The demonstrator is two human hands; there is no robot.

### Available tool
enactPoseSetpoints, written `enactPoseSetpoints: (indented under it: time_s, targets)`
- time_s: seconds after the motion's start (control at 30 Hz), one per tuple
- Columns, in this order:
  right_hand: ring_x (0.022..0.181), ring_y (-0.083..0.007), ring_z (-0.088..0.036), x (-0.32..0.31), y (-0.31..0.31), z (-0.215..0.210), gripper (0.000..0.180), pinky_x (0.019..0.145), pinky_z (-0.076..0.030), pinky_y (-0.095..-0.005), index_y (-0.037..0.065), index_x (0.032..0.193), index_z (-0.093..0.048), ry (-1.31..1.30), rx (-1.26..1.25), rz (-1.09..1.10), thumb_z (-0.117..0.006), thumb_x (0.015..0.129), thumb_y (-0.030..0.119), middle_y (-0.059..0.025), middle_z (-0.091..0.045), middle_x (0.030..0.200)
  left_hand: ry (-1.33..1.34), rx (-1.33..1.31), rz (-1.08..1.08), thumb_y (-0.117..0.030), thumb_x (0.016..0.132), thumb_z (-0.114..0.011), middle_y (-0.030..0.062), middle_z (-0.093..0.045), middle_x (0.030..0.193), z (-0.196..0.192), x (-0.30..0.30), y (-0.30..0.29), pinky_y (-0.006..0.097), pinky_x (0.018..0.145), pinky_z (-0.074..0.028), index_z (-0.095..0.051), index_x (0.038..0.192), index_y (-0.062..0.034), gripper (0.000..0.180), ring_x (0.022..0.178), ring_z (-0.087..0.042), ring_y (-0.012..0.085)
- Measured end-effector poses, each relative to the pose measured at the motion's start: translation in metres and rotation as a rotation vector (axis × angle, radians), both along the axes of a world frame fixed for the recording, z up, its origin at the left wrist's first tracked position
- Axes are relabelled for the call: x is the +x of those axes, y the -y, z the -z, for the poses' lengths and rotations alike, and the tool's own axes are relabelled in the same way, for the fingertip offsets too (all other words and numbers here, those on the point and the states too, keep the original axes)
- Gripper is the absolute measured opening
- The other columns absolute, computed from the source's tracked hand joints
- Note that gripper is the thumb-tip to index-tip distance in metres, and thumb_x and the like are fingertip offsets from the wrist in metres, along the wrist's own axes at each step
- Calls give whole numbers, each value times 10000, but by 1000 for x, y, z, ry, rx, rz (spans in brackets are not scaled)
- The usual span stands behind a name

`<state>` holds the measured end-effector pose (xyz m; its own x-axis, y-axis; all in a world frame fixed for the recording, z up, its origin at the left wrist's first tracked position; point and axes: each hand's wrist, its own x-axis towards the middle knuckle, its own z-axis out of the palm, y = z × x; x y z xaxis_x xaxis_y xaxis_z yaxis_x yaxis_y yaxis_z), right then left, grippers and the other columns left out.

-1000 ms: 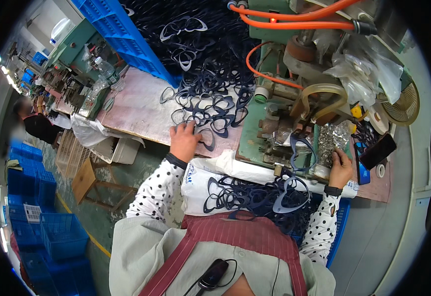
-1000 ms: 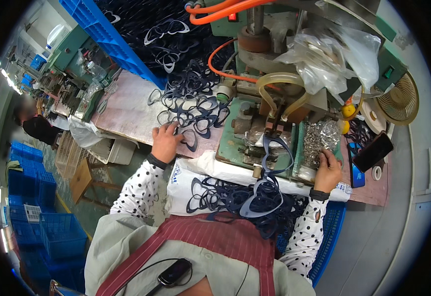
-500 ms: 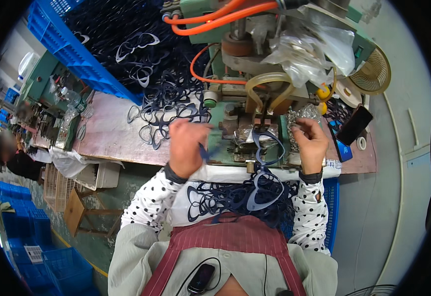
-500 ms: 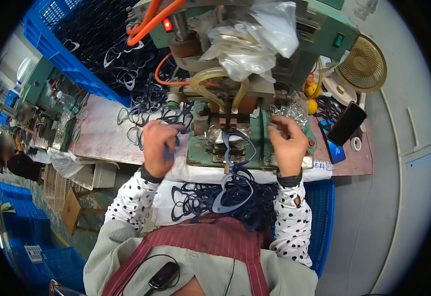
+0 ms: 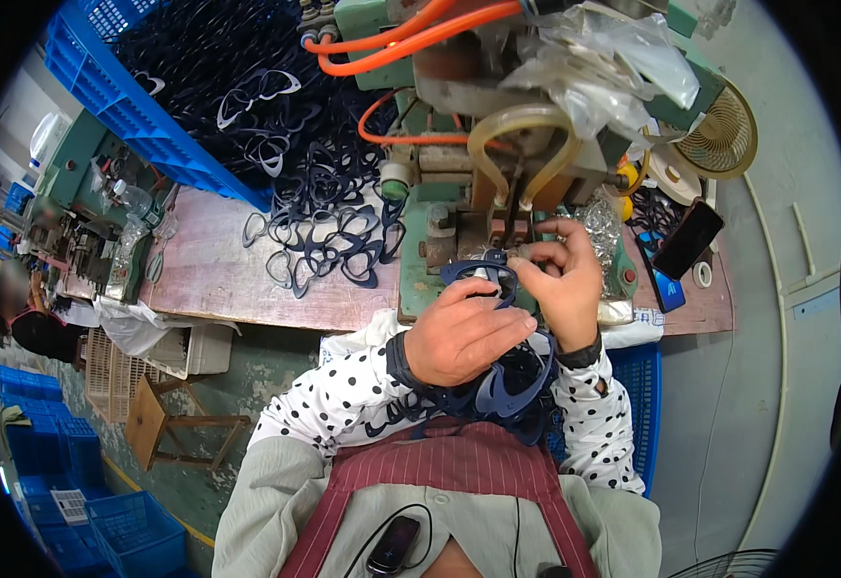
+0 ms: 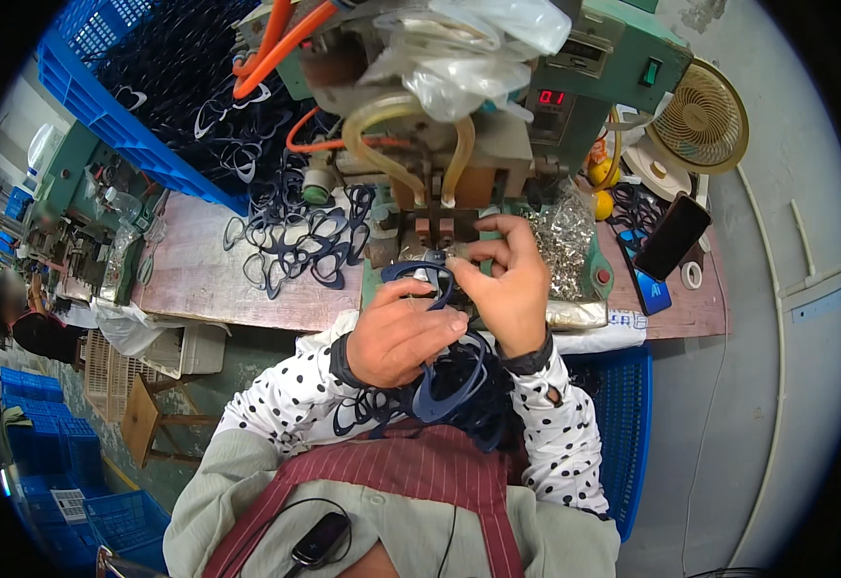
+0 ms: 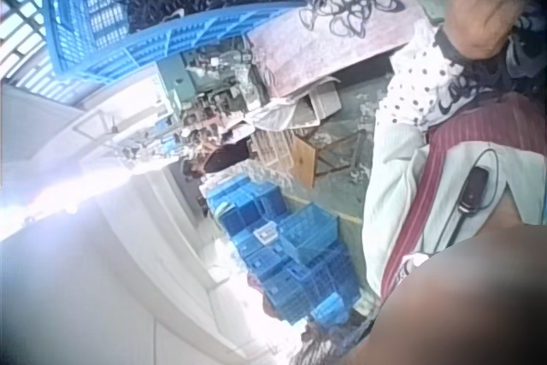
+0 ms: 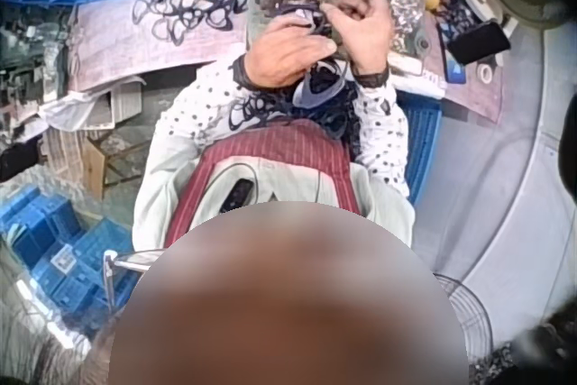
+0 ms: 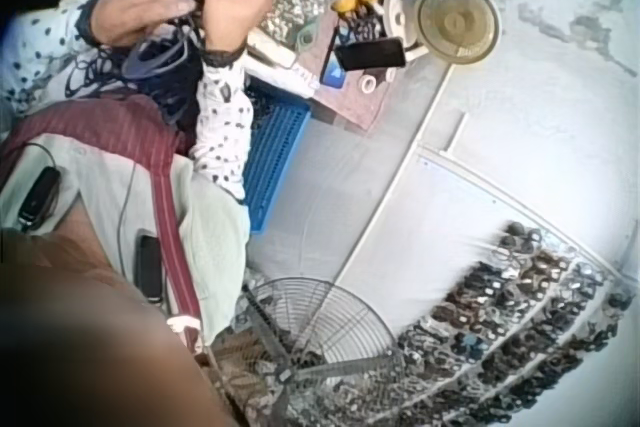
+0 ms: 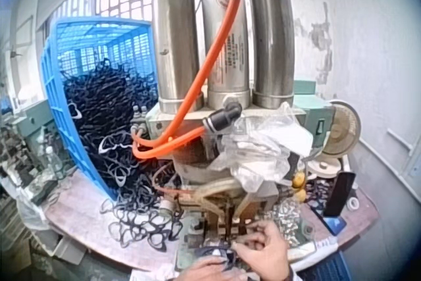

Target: The person repeatedly picks up dark plastic eyeglass frames from a blue crate and the workbench, places them into a press machine, and removes them after pressing. The person handles the frames one at a time throughout the clip.

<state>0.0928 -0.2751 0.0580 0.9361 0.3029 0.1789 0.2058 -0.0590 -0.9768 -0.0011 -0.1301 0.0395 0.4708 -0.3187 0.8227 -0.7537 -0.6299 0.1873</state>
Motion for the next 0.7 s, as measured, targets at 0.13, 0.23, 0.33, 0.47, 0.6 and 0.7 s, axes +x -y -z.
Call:
enactPoseSetpoints:
  time_s: [0.13, 0.23, 0.33, 0.47, 0.6, 0.7]
  targets:
    - [619, -36, -516, -1, -11, -8, 493, 536, -405, -202, -18, 1134, -483, 31, 49, -4, -751, 724, 38, -71, -690, 815, 14, 91, 76, -54, 800, -620, 58, -671, 1044, -8, -13, -3, 419, 902, -463, -634, 1156, -40, 357, 862, -618, 200]
    - [668, -55, -563, -2, -18, -3, 519, 577, -452, -211, -49, 1134, -453, -2, 147, -14, -753, 718, 31, -89, -686, 806, 42, 111, 144, -67, 803, -621, 71, -666, 1047, -8, -12, -3, 426, 893, -463, -631, 1153, -31, 352, 857, -615, 211]
    - [678, -61, -571, 0, -16, -2, 530, 585, -459, -213, -58, 1133, -447, -52, 183, -51, -758, 714, 32, -95, -683, 802, 80, 143, 198, -93, 804, -630, 80, -656, 1046, -14, -3, -7, 408, 871, -474, -627, 1143, -21, 346, 842, -616, 216]
    - [737, -83, -585, 5, -16, -1, 571, 639, -466, -193, -41, 1197, -393, -55, 89, -125, -725, 733, -79, -61, -624, 832, 133, 179, 195, -104, 772, -640, 103, -649, 1009, -32, 0, -16, 366, 786, -501, -631, 1081, -3, 325, 782, -620, 236]
    - [733, -83, -583, 1, -16, -5, 565, 651, -468, -194, -50, 1200, -386, -118, 125, -118, -700, 732, -95, -49, -609, 812, -205, -651, -257, -95, 956, -524, 135, -679, 913, -71, 3, -29, 239, 679, -492, -594, 1128, 29, 223, 703, -622, 156]
    - [697, -65, -559, -3, -17, -1, 599, 620, -444, -189, -57, 1216, -385, -107, 193, -67, -725, 723, -52, -57, -631, 796, -482, -905, 20, -93, 1007, -442, 138, -682, 972, -81, 2, -50, 244, 701, -512, -584, 1158, 35, 244, 778, -633, 130]
